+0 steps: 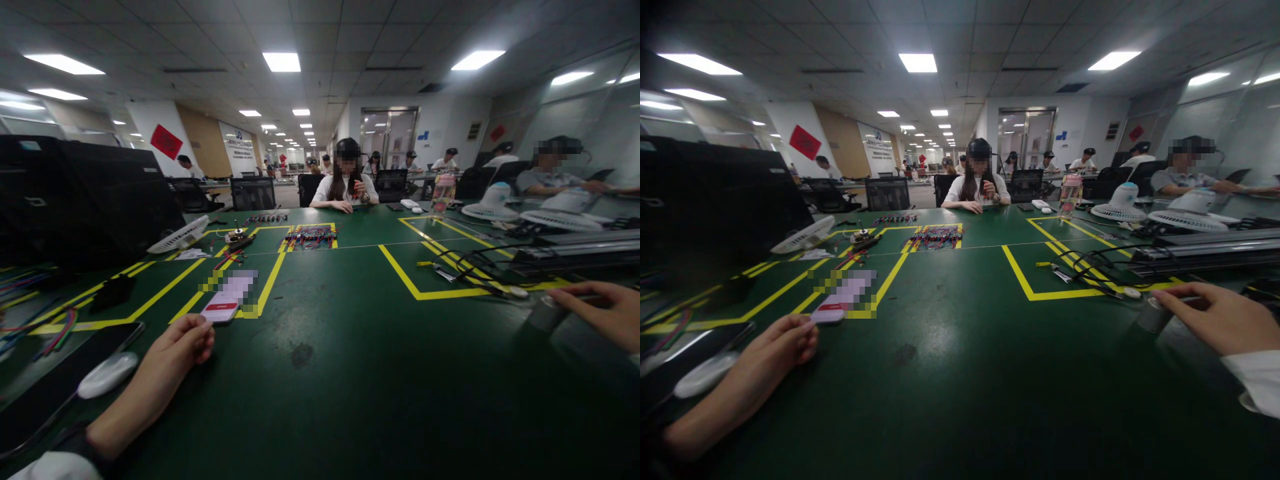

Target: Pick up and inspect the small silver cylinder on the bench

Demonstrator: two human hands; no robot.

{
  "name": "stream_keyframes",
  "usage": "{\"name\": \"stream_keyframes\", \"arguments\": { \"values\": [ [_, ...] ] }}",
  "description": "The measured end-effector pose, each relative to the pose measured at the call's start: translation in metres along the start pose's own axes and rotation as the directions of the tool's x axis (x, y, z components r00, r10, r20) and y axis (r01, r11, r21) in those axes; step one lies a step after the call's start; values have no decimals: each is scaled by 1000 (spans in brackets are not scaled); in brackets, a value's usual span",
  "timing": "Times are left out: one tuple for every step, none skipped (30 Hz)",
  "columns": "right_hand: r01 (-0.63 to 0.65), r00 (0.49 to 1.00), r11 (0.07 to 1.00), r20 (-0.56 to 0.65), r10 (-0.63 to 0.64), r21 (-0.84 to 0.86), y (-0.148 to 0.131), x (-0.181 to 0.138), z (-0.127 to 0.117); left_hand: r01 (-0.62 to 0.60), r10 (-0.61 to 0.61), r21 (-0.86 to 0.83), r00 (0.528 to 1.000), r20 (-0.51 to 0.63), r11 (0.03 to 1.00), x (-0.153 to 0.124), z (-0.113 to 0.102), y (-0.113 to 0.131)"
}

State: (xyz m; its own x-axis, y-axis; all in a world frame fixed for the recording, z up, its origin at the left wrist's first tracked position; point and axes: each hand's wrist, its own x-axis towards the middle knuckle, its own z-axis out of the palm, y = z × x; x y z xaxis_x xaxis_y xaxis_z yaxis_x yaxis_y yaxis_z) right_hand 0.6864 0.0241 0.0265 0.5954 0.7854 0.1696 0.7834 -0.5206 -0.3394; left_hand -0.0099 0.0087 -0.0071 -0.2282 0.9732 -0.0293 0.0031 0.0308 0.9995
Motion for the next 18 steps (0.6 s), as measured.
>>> {"name": "stream_keyframes", "arguments": {
  "values": [
    [3,1000,1000,-12,-3,7,1,0,0,1,-1,1,1000,0,1000,0,0,0],
    [12,1000,1000,-25,-11,14,1,1,0,2,-2,1,1000,0,1000,0,0,0],
    [22,999,999,-37,-21,24,1,1,-1,2,-2,1,1000,-1,1000,0,0,0],
    [35,998,999,-49,-33,34,1,1,-1,2,-2,0,1000,-2,1000,1,0,0],
    [46,997,998,-57,-43,44,1,0,-2,3,-3,-1,1000,-3,1000,1,0,-1],
    [52,997,997,-58,-49,56,0,0,-2,5,-5,-1,1000,-4,1000,1,0,-2],
    [53,997,997,-55,-49,64,-1,-1,-3,6,-6,-2,1000,-5,1000,2,0,-2],
    [51,998,996,-49,-47,70,-2,-2,-3,6,-6,-2,1000,-7,1000,2,0,-2],
    [46,998,996,-41,-43,75,-3,-2,-4,4,-4,-3,1000,-11,1000,2,0,-3],
    [39,999,996,-32,-37,79,-3,-2,-4,3,-3,-4,1000,-14,1000,3,0,-3],
    [31,999,996,-22,-29,85,-3,-2,-4,1,-2,-5,1000,-17,1000,3,1,-2],
    [25,1000,996,-12,-24,91,-2,-1,-4,1,-1,-5,1000,-20,1000,3,1,-2],
    [21,1000,995,-1,-21,102,-1,0,-4,2,-2,-5,1000,-22,1000,3,2,-1],
    [18,1000,993,13,-20,117,1,2,-4,2,-2,-5,1000,-23,1000,2,2,-1],
    [17,999,990,28,-21,137,2,3,-4,1,-1,-6,1000,-26,1000,2,2,-1],
    [11,999,987,43,-18,159,4,5,-5,-1,0,-7,1000,-28,1000,2,2,-1],
    [-1,998,983,62,-10,182,4,6,-5,-3,3,-10,1000,-30,1000,2,2,-1],
    [-21,997,978,81,4,206,4,6,-6,-7,6,-12,1000,-31,1000,2,2,-1]
  ]
}}
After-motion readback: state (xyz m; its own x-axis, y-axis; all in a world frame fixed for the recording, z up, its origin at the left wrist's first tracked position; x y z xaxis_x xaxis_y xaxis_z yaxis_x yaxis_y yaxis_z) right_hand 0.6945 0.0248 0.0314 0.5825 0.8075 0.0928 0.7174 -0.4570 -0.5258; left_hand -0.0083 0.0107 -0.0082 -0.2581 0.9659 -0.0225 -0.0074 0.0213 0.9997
